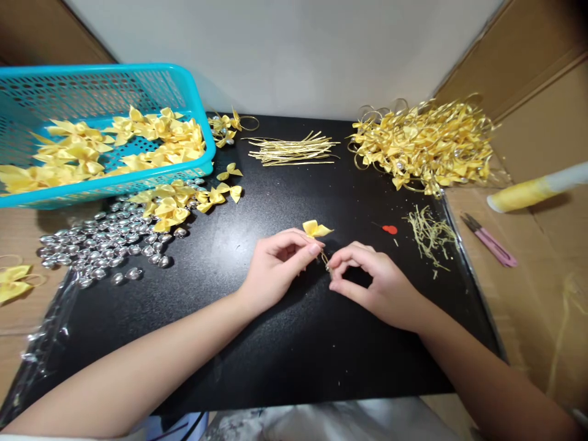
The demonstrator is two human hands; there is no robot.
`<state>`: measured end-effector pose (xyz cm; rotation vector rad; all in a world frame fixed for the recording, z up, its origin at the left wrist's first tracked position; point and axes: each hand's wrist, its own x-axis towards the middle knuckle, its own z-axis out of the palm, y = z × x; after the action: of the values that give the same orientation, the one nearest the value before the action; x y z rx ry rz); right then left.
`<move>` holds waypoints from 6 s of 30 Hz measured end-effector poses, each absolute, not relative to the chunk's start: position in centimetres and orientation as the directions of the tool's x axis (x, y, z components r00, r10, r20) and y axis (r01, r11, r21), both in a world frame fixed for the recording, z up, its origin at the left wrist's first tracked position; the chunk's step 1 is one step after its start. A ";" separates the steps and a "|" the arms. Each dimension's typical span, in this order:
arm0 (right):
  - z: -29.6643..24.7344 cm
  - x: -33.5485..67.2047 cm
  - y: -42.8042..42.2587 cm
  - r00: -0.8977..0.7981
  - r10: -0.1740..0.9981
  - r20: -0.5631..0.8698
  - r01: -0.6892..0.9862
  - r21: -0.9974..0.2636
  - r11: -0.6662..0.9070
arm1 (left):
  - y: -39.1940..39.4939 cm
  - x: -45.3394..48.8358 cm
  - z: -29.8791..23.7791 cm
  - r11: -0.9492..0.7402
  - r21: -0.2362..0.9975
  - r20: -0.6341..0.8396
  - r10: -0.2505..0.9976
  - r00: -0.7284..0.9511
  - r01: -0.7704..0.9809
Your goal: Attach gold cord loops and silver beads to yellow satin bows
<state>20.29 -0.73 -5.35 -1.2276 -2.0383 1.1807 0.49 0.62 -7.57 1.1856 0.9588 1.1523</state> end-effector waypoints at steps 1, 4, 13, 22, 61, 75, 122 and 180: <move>-5.3 20.4 -0.6 -0.484 0.874 -0.035 0.475 -0.850 0.229 | 0.7 0.5 -7.7 0.038 0.983 -0.007 0.986 0.164 -0.182; -5.1 20.8 -0.3 -0.471 0.881 -0.046 0.517 -0.824 0.233 | 0.8 0.5 -7.9 0.090 0.968 -0.056 0.988 0.146 -0.232; -5.2 21.1 0.2 -0.487 0.870 0.080 0.580 -0.715 0.390 | 0.8 0.5 -7.9 0.098 0.969 -0.065 0.987 0.146 -0.227; -5.1 19.9 -0.8 -0.259 0.883 0.391 0.586 -0.663 0.466 | 0.5 0.5 -7.5 -0.129 0.991 0.131 0.956 0.264 -0.025; -5.1 19.5 -0.8 -0.338 0.928 0.155 0.286 -0.923 0.258 | -0.1 0.8 -7.2 -0.199 0.961 0.072 0.848 0.526 0.190; -5.1 19.2 -1.0 -0.259 0.931 0.257 0.360 -0.869 0.340 | 0.0 0.7 -7.3 -0.128 0.983 0.062 0.901 0.429 0.129; -5.4 18.5 -1.5 -0.162 0.970 0.179 0.334 -0.915 0.225 | -0.9 1.4 -7.9 -0.037 0.995 0.011 0.966 0.258 0.097; -6.4 17.3 -2.6 -0.130 0.965 0.229 0.472 -0.841 0.263 | -1.4 0.9 -7.6 -0.516 0.803 0.444 0.852 0.279 0.298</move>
<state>17.32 -2.60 -6.38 -1.3235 -1.7347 0.7763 0.94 -1.35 -7.59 1.9635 1.0297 1.2143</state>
